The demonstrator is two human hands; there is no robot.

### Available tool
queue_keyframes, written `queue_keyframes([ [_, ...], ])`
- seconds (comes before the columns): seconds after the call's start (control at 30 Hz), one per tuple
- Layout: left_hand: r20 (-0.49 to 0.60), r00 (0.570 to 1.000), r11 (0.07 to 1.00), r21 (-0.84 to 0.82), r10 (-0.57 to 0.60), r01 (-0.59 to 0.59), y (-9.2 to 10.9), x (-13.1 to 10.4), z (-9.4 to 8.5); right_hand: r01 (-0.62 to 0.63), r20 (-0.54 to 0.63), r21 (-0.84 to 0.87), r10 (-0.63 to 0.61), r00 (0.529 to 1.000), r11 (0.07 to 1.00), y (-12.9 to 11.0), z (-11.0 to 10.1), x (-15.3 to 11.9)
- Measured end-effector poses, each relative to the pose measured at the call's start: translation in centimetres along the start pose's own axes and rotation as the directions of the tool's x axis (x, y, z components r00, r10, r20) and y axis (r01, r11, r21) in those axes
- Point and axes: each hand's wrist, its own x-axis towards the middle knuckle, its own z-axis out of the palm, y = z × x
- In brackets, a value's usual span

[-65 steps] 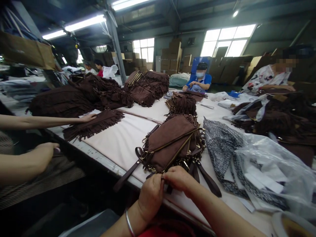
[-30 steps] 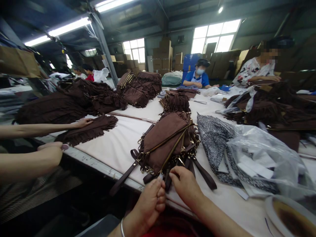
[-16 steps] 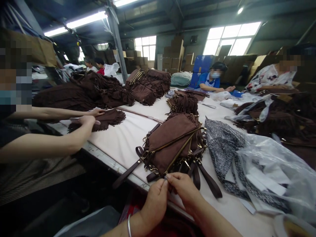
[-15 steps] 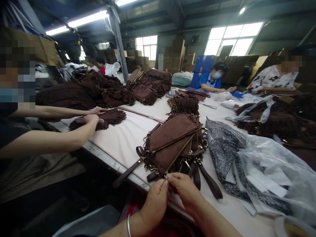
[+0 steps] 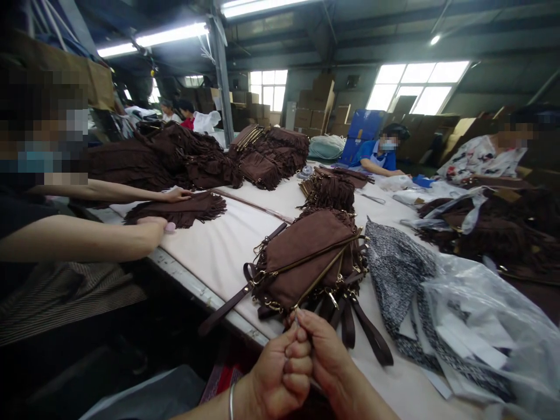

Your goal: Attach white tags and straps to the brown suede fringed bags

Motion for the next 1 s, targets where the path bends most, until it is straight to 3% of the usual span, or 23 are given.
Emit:
queue_keyframes([
  [0.07,-0.091,0.996,0.963,0.27,0.024,0.002,-0.2,-0.2,-0.1,0.061,0.012,-0.085,-0.061,0.998,0.994,-0.3,-0.2,-0.2],
  [0.1,-0.134,0.987,0.881,0.473,0.089,-0.015,-0.2,-0.4,-0.1,0.09,0.027,-0.139,-0.087,0.996,0.986,-0.5,-0.4,-0.4],
  [0.13,-0.139,0.969,0.724,0.688,0.202,-0.052,-0.1,-0.7,-0.2,0.126,0.046,-0.197,-0.119,0.992,0.972,-0.8,-0.6,-0.5],
  [0.2,0.002,0.873,0.229,0.965,0.487,-0.13,0.4,-1.4,-0.5,0.215,0.084,-0.332,-0.198,0.977,0.919,-1.5,-1.0,-0.7],
  [0.27,0.233,0.709,-0.21,0.97,0.665,-0.122,1.6,-2.2,-0.8,0.288,0.115,-0.495,-0.267,0.957,0.82,-2.5,-1.4,-0.9],
  [0.3,0.322,0.628,-0.341,0.935,0.708,-0.095,2.3,-2.4,-0.8,0.313,0.128,-0.589,-0.296,0.946,0.745,-3.1,-1.7,-1.0],
  [0.37,0.413,0.522,-0.465,0.884,0.746,-0.036,4.0,-2.6,-0.8,0.365,0.172,-0.764,-0.378,0.91,0.532,-4.4,-2.2,-1.1],
  [0.43,0.46,0.467,-0.522,0.853,0.755,0.003,5.7,-2.5,-0.6,0.413,0.257,-0.872,-0.472,0.843,0.264,-5.6,-3.0,-1.3],
  [0.5,0.492,0.434,-0.562,0.826,0.755,0.041,7.1,-2.0,-0.3,0.427,0.36,-0.904,-0.535,0.764,0.002,-6.4,-3.9,-1.5],
  [0.6,0.496,0.465,-0.601,0.792,0.733,0.104,8.2,-0.8,-0.2,0.358,0.446,-0.895,-0.581,0.681,-0.267,-6.4,-5.0,-1.7],
  [0.67,0.465,0.507,-0.608,0.778,0.726,0.158,8.3,0.1,-0.3,0.306,0.461,-0.887,-0.633,0.622,-0.346,-5.6,-5.4,-2.0],
  [0.73,0.425,0.542,-0.606,0.767,0.725,0.209,8.1,1.0,-0.4,0.296,0.472,-0.882,-0.694,0.544,-0.368,-4.6,-5.5,-2.6],
  [0.8,0.38,0.563,-0.579,0.782,0.734,0.228,8.0,1.8,0.0,0.338,0.477,-0.875,-0.739,0.476,-0.347,-4.2,-5.5,-3.4],
  [0.87,0.264,0.611,-0.461,0.867,0.746,0.188,8.1,2.2,0.8,0.415,0.452,-0.87,-0.768,0.454,-0.266,-5.0,-5.2,-3.8],
  [0.93,0.033,0.689,-0.149,0.983,0.724,0.11,8.4,2.3,2.0,0.482,0.363,-0.871,-0.79,0.494,-0.099,-7.5,-4.7,-3.5],
  [1.0,-0.222,0.766,0.284,0.957,0.603,0.054,8.6,2.2,3.3,0.493,0.183,-0.849,-0.771,0.61,0.189,-11.0,-4.1,-2.3],
])
